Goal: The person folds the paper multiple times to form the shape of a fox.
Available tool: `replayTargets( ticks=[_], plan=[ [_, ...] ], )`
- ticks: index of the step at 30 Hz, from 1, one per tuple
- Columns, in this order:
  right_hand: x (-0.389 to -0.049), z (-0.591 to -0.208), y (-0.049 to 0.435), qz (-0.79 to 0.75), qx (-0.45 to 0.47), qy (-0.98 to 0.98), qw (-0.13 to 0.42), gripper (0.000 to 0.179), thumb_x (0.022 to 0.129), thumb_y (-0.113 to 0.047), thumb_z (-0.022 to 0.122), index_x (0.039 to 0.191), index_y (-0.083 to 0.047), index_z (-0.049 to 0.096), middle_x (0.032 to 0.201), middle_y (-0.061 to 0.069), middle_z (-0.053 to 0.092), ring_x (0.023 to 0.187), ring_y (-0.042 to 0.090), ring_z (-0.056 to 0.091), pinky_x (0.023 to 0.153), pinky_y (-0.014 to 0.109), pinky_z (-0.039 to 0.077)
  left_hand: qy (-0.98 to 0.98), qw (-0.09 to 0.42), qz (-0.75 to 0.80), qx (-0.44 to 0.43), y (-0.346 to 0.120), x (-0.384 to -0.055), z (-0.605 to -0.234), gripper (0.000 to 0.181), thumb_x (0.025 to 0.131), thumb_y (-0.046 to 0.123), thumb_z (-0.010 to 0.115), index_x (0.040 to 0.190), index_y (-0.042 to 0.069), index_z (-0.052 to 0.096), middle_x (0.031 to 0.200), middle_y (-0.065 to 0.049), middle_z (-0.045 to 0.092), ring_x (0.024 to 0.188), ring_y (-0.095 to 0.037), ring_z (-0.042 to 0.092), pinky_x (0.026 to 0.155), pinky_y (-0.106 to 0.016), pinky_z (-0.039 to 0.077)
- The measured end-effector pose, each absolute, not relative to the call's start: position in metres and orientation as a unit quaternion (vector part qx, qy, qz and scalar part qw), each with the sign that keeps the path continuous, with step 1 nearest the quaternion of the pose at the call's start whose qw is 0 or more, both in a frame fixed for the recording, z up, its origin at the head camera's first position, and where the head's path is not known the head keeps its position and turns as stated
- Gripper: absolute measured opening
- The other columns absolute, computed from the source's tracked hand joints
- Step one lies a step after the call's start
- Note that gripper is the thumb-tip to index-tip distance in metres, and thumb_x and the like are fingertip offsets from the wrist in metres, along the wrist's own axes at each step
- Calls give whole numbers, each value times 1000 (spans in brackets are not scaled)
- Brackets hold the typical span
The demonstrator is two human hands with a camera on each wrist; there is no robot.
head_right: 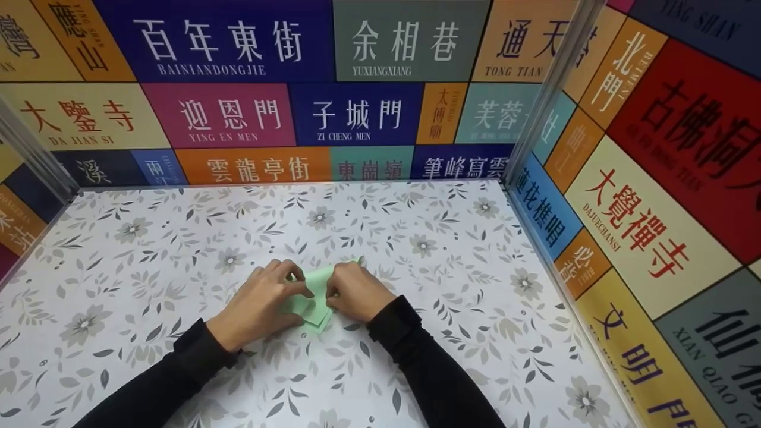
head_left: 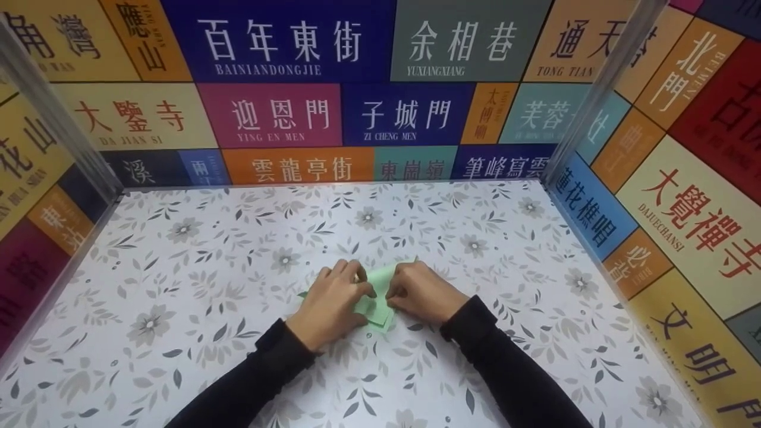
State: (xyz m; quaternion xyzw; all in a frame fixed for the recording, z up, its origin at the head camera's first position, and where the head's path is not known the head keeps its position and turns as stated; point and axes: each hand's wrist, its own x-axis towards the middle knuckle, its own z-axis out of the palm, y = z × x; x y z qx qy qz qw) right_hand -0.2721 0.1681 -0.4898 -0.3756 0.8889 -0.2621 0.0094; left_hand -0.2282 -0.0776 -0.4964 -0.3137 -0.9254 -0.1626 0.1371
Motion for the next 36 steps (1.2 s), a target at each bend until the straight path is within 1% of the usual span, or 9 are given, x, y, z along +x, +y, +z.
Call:
replayTargets(
  ticks=[3,6,12,17,21,25,32,36],
  plan=[
    [-272,-491,168,-260,-381,887,4,8,91,-3,95,89,-9,90,88,4,79,81,12,68,75,26,60,-928,118,-176,-307,-80,-229,-496,51,75,25,109,122,18,89,147,-12,74,130,-36,71,101,-55,64],
    [-272,-491,168,-256,-385,887,0,9,90,-3,95,88,-9,89,87,5,77,79,12,67,74,26,59,-928,95,-189,-307,-82,-230,-496,56,77,26,109,128,16,88,154,-15,73,136,-41,71,106,-61,65],
    [-273,-490,168,-252,-379,890,7,8,92,-4,95,91,-10,89,88,4,77,80,11,66,74,27,61,-927,85,-191,-312,-82,-232,-495,54,80,25,108,128,14,88,147,-15,77,129,-40,73,100,-59,68],
    [-271,-489,169,-249,-376,893,15,6,93,-7,95,95,-10,91,91,4,79,84,13,71,79,29,64,-928,82,-189,-310,-82,-232,-496,53,80,26,108,127,15,88,146,-14,77,126,-40,73,97,-58,68],
    [-271,-489,169,-249,-381,890,13,6,94,-8,96,97,-10,91,93,4,79,86,16,73,81,30,65,-926,74,-200,-312,-82,-232,-497,51,81,24,107,127,14,88,146,-15,76,128,-42,74,100,-59,69],
    [-270,-490,169,-245,-384,890,9,6,94,-9,95,98,-10,90,94,5,80,88,18,74,83,32,66,-923,67,-207,-318,-83,-232,-496,50,81,22,107,127,13,88,148,-16,75,127,-43,75,101,-57,70],
    [-271,-489,169,-242,-393,887,7,7,94,-8,95,99,-10,91,94,5,81,88,20,75,83,34,67,-920,69,-196,-333,-84,-231,-495,59,82,21,106,136,12,85,150,-18,75,129,-43,75,103,-56,70],
    [-271,-489,168,-233,-401,886,0,7,93,-8,96,98,-9,91,92,6,80,87,20,75,82,34,66,-920,70,-192,-335,-85,-232,-496,62,83,21,106,139,10,83,149,-17,75,129,-42,76,102,-54,70]
  ],
)
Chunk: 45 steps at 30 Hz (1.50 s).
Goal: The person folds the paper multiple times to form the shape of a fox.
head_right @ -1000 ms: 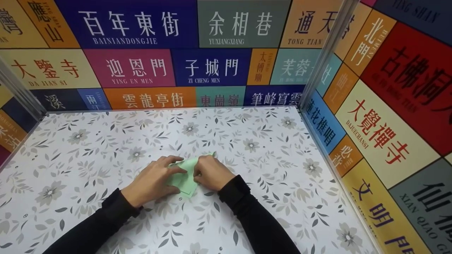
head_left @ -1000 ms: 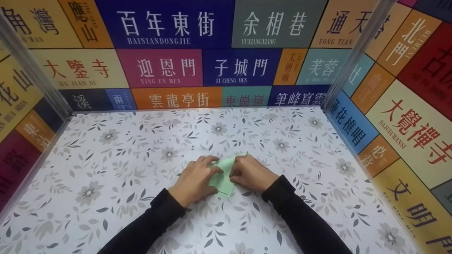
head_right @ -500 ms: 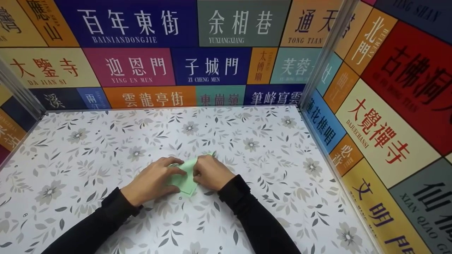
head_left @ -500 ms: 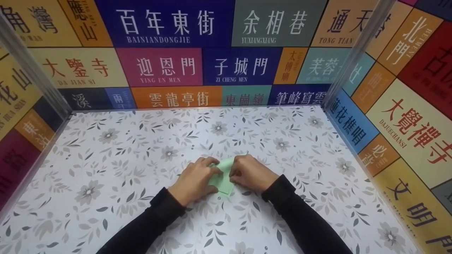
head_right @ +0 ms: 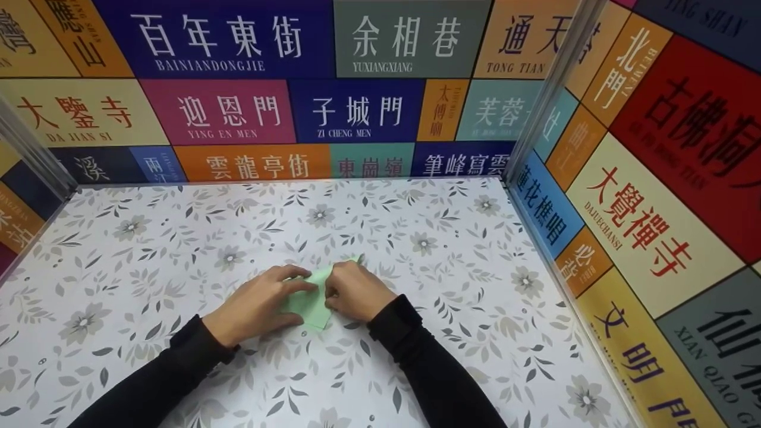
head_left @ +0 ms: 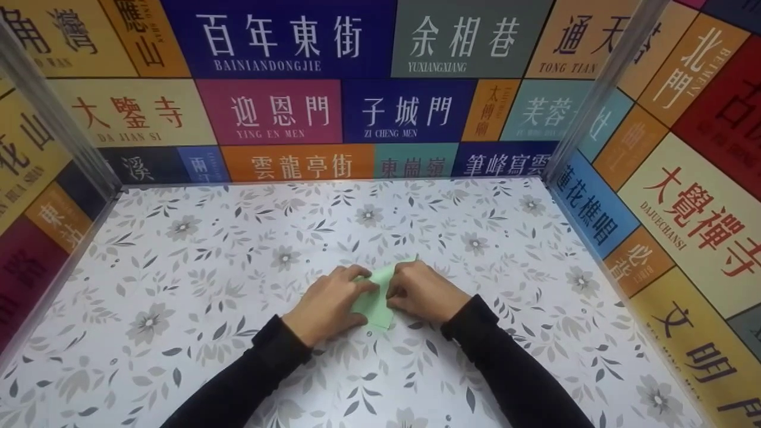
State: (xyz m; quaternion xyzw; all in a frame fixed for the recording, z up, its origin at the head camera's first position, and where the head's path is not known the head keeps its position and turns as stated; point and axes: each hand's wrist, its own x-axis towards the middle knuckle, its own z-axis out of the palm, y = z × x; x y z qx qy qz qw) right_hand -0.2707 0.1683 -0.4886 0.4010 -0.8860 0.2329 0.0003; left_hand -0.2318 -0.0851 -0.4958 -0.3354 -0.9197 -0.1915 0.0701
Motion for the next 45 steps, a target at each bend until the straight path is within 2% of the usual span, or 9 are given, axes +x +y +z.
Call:
replayTargets(
  ticks=[11,18,28,31,40,45],
  plan=[
    [-269,-484,167,234,395,-889,-8,8,92,-9,98,95,-11,90,89,4,80,83,17,74,78,30,66,-918,65,-200,-335,-86,-233,-494,68,84,23,106,144,8,80,146,-17,74,127,-41,75,103,-55,69],
    [-269,-485,166,235,400,-886,-12,8,90,-8,98,94,-11,91,89,4,81,83,19,76,79,31,67,-918,62,-206,-332,-88,-233,-495,67,83,24,106,142,6,81,144,-18,75,123,-41,77,101,-55,70],
    [-268,-488,166,227,401,-887,-12,9,91,-11,99,95,-10,91,91,5,80,88,21,76,83,32,66,-925,21,-218,-310,-88,-233,-494,72,87,23,104,153,16,77,159,-23,69,136,-48,74,108,-61,67],
    [-267,-489,165,222,401,-889,-10,9,91,-12,99,95,-10,91,92,5,80,89,22,76,84,33,66,-927,12,-217,-305,-88,-233,-495,70,88,23,103,153,19,78,162,-24,68,138,-50,73,109,-63,67],
    [-267,-489,166,224,401,-888,-16,12,92,-15,99,98,-10,91,94,7,81,89,23,77,84,34,67,-934,2,-202,-293,-90,-235,-493,66,89,31,102,150,19,80,167,-23,66,144,-51,70,116,-65,63],
    [-266,-489,166,227,391,-892,-29,13,93,-18,99,99,-10,91,96,7,82,91,23,78,86,34,68,-934,6,-196,-297,-91,-235,-494,66,89,34,102,149,16,80,167,-23,66,143,-51,71,116,-65,63]
  ],
)
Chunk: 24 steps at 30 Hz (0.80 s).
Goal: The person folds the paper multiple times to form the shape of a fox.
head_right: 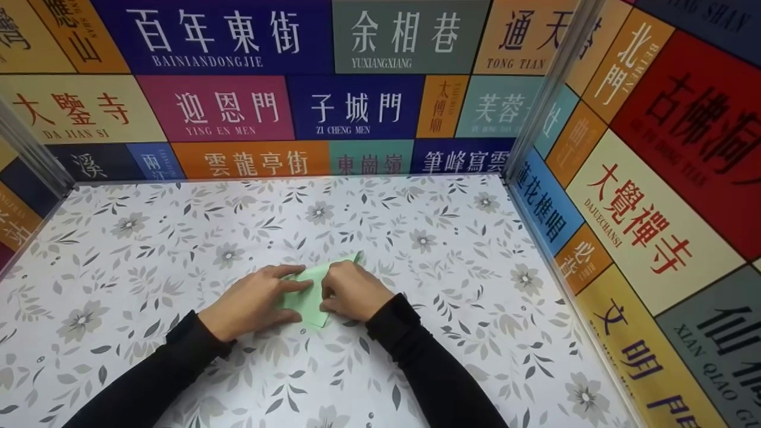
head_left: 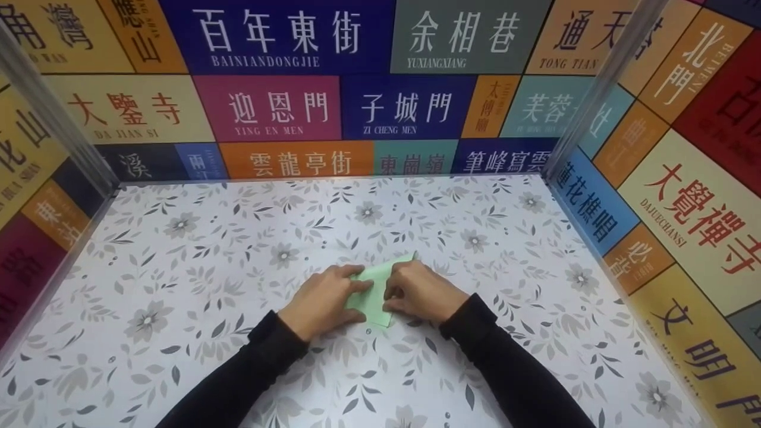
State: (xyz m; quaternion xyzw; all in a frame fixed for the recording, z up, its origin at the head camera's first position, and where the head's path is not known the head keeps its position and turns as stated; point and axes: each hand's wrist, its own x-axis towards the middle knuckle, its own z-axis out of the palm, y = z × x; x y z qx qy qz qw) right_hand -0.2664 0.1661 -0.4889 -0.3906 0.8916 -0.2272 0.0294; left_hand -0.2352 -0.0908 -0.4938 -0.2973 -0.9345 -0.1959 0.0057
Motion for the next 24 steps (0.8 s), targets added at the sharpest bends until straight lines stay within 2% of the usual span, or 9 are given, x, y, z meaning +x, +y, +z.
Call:
replayTargets(
  ticks=[8,17,21,24],
  plan=[
    [-267,-489,166,-227,-389,892,29,14,93,-19,99,101,-10,91,97,6,82,92,22,78,88,35,69,-935,14,-186,-301,-92,-236,-496,66,88,34,103,147,13,81,164,-22,69,140,-50,73,115,-63,64],
    [-268,-491,165,-221,-400,889,14,14,91,-16,99,99,-8,91,95,8,82,90,23,77,85,35,67,-933,45,-168,-316,-93,-239,-498,68,84,38,104,143,12,83,160,-23,72,132,-50,77,108,-61,68],
    [-268,-491,165,-221,-399,890,15,13,91,-16,99,99,-9,91,96,8,82,89,23,77,85,35,67,-932,58,-149,-327,-92,-237,-496,64,84,41,103,141,17,85,161,-20,72,138,-46,74,115,-62,64],
    [-268,-491,165,-219,-400,890,14,13,91,-16,100,98,-10,91,96,7,81,89,22,75,84,34,66,-922,86,-126,-356,-90,-234,-495,52,84,38,103,131,20,89,161,-17,73,144,-42,71,121,-63,59]
  ],
)
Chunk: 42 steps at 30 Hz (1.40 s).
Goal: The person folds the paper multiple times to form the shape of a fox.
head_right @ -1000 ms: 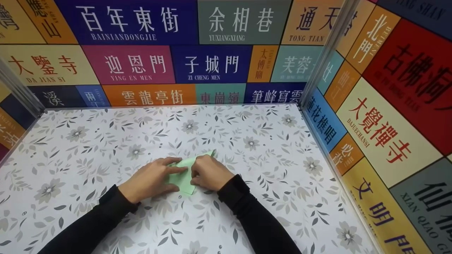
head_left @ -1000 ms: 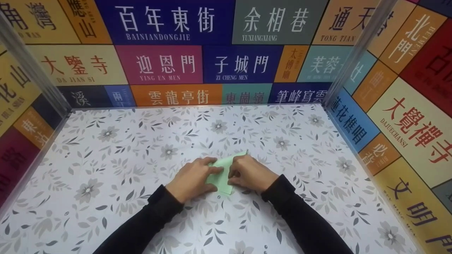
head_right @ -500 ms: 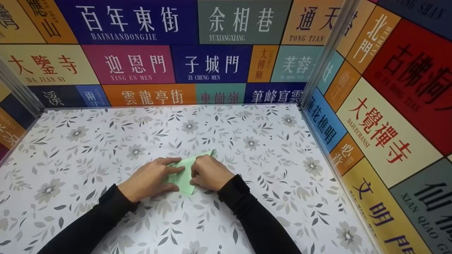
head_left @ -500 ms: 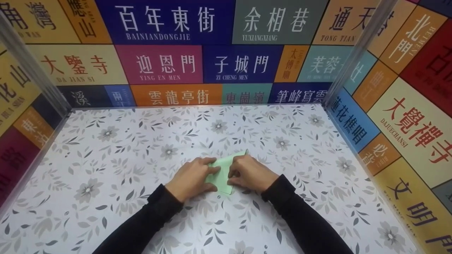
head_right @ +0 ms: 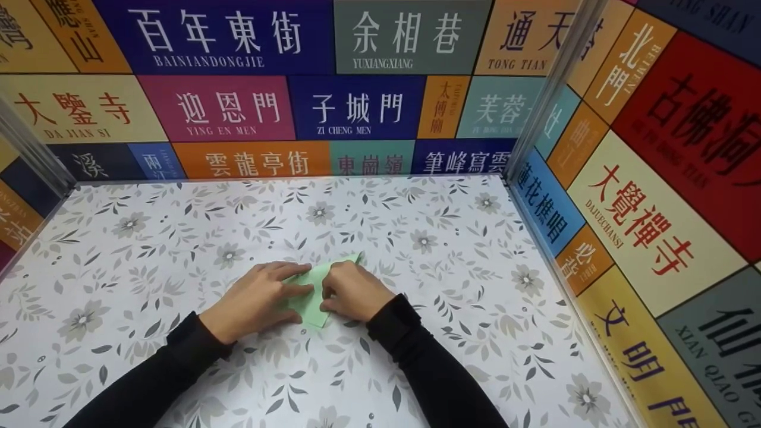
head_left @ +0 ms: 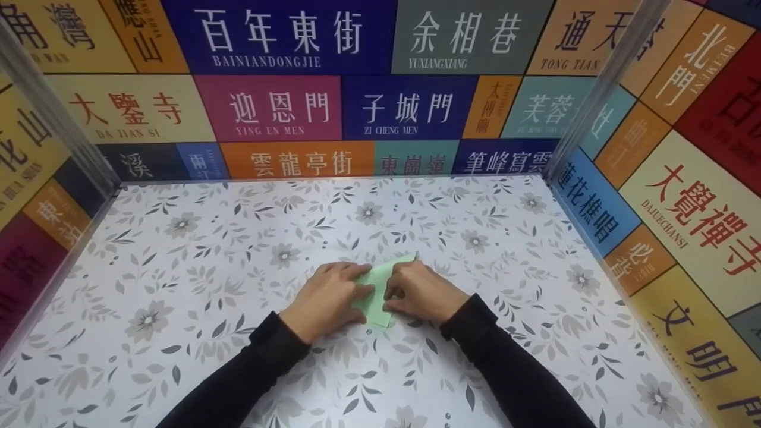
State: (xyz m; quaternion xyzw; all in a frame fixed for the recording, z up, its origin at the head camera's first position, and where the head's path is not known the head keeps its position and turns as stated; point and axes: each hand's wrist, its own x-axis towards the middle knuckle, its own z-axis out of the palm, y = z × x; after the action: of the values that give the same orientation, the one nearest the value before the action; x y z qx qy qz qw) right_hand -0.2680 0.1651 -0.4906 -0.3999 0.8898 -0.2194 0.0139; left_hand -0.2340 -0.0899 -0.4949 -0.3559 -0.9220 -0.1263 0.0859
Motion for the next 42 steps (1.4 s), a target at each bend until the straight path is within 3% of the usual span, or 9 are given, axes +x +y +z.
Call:
replayTargets(
  ticks=[3,6,12,16,24,30,42],
  plan=[
    [-268,-491,165,-220,-402,889,12,12,90,-15,100,97,-10,91,95,7,81,89,22,75,84,34,65,-901,128,-109,-401,-87,-231,-496,29,85,29,102,112,21,92,151,-14,80,140,-38,74,122,-61,59],
    [-267,-492,165,-223,-404,887,12,12,91,-14,100,97,-10,91,94,8,81,88,22,75,83,33,65,-878,158,-107,-440,-84,-229,-497,14,87,17,98,98,22,91,130,-8,88,123,-31,81,114,-52,64],
    [-267,-491,165,-225,-404,887,14,12,90,-14,100,97,-9,91,94,8,81,88,21,76,83,33,67,-872,152,-103,-453,-82,-227,-499,12,91,11,92,88,21,87,98,4,88,89,-20,80,77,-37,67],
    [-265,-491,165,-222,-402,888,12,13,91,-16,100,97,-8,91,94,8,82,87,21,76,83,33,68,-880,147,-96,-442,-82,-225,-499,21,93,14,92,78,22,79,84,6,80,80,-19,76,66,-37,65],
    [-263,-489,164,-220,-398,890,-4,15,89,-15,100,97,-7,90,93,8,81,87,23,76,85,38,67,-881,145,-92,-440,-82,-222,-497,27,94,12,90,74,22,75,81,6,77,77,-17,75,65,-35,66],
    [-264,-487,165,-216,-389,895,-13,18,89,-17,100,101,-8,90,96,6,80,90,22,73,87,41,65,-880,144,-100,-442,-83,-223,-497,22,96,13,90,78,20,79,80,4,77,74,-18,74,65,-34,66],
    [-264,-485,166,-216,-383,898,-7,20,89,-17,100,104,-7,90,103,8,81,94,25,75,88,42,67,-866,141,-78,-473,-85,-222,-500,15,99,12,88,88,23,88,90,4,83,82,-18,76,69,-33,66]
  ],
)
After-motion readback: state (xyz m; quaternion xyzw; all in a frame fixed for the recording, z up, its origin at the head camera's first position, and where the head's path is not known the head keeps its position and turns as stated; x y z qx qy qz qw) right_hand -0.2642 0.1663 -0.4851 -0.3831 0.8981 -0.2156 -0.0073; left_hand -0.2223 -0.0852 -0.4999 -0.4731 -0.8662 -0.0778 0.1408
